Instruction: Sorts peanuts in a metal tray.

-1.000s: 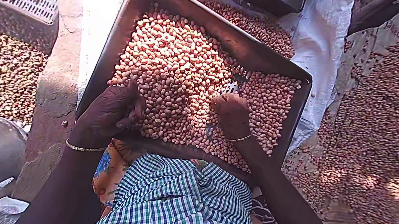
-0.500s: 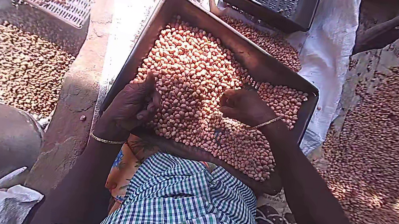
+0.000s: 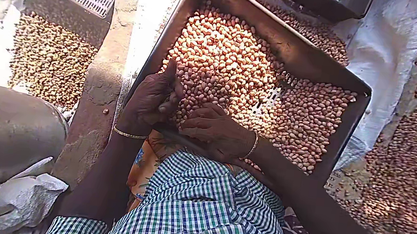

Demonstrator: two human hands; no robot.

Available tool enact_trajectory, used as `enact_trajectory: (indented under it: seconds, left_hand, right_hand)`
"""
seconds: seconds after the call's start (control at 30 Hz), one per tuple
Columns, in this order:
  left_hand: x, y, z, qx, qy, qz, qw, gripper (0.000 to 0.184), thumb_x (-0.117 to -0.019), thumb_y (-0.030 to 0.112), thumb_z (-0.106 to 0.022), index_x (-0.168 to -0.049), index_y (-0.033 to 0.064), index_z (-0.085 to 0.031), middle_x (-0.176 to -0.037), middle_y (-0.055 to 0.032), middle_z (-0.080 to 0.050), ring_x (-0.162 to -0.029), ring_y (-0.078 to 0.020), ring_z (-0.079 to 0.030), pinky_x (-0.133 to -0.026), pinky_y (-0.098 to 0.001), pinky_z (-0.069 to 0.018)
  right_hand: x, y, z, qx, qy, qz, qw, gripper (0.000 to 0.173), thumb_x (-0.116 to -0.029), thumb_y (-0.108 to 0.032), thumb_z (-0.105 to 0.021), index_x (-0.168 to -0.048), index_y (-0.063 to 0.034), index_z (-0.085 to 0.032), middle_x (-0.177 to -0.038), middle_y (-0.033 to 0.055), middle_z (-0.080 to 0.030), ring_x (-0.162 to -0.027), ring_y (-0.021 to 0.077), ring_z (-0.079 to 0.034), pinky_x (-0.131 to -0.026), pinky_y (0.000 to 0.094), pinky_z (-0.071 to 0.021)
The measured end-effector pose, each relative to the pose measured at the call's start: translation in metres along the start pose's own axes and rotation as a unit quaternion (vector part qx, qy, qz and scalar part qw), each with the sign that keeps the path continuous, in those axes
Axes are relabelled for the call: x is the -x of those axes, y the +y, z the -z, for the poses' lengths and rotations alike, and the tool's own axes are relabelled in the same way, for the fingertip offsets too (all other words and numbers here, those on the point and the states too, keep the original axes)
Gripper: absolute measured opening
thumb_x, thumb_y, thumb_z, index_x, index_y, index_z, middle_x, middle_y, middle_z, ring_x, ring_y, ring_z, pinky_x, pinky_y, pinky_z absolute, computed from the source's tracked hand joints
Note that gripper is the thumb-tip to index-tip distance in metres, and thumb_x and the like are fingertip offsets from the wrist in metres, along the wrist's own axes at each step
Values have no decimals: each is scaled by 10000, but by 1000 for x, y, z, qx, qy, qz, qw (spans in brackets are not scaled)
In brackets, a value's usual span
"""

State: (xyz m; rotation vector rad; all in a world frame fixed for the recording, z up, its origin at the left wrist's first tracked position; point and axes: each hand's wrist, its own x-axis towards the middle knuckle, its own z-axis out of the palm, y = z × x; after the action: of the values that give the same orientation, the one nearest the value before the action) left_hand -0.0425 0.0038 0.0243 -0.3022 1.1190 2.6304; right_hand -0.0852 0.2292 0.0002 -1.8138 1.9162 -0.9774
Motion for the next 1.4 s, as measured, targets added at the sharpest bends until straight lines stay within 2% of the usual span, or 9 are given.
enact_trajectory:
  seconds: [0.13,0.23,0.37,0.5,0.63,0.97,1.17,1.3,1.4]
  left_hand:
    - [1,0,0,-2,9,2,1000,628,-1134,343,-206,-700,120,-602,-548,53,-590,-389,38,-485,-368,-95,-391]
    - [0,1,2,-10,-34,-2,999,609,-1130,364,-205,-810,116,-661,-605,65,-605,-437,36,-515,-405,-94,-426]
    - [-3,2,1,-47,-38,38,997,635,-1121,418,-210,-746,137,-638,-586,72,-584,-409,41,-474,-378,-93,-392]
    - [0,2,2,-63,-28,42,997,602,-1119,416,-250,-731,158,-631,-563,81,-573,-404,39,-475,-375,-101,-395]
    - [0,3,0,-77,-12,38,996,606,-1122,406,-248,-715,166,-628,-553,91,-564,-401,47,-465,-373,-97,-384]
    - [4,1,2,-90,-22,25,995,550,-1118,425,-297,-740,175,-609,-594,99,-553,-414,53,-447,-394,-71,-367]
    - [2,2,7,-59,-57,34,996,592,-1115,418,-290,-726,162,-656,-597,79,-595,-434,44,-489,-400,-93,-404]
    - [2,-2,-1,-157,-91,183,966,663,-1092,515,-257,-903,80,-720,-598,39,-578,-399,35,-442,-383,-92,-384]
    - [-1,1,3,-174,-127,208,954,614,-1092,492,-316,-834,120,-730,-571,53,-581,-417,35,-481,-409,-98,-422]
  right_hand:
    - [77,-17,34,50,-132,-148,979,433,-867,-153,-610,-1258,-264,-759,-1485,49,-585,-1425,467,-434,-1090,753,-238]
    - [130,-36,66,66,-49,-288,954,382,-791,120,-620,-971,-137,-839,-1335,110,-689,-1381,522,-469,-1088,809,-182]
    - [122,-40,55,-94,298,-355,881,235,-951,57,-498,-993,56,-729,-1140,72,-735,-1152,81,-661,-1042,251,-512]
    - [112,-14,50,-161,443,-452,757,227,-941,99,-495,-1129,91,-622,-1139,69,-681,-995,34,-682,-921,224,-566]
    - [111,-32,41,-30,323,-411,852,197,-973,-7,-595,-1095,86,-719,-1276,197,-663,-1183,126,-645,-1008,221,-506]
    - [139,-50,12,144,222,-410,873,219,-941,6,-618,-1093,122,-725,-1281,303,-657,-1177,424,-668,-1012,425,-527]
    - [103,-61,28,-60,500,-374,778,80,-965,-3,-639,-1031,-22,-679,-1210,-3,-694,-1115,29,-666,-953,190,-557]
    - [19,-71,25,-49,446,-241,860,250,-902,-15,-710,-1094,145,-710,-1226,268,-691,-1170,273,-688,-1013,310,-536]
    - [43,-62,31,9,403,-297,866,175,-928,-4,-659,-1033,104,-747,-1208,256,-705,-1174,254,-689,-1025,283,-516]
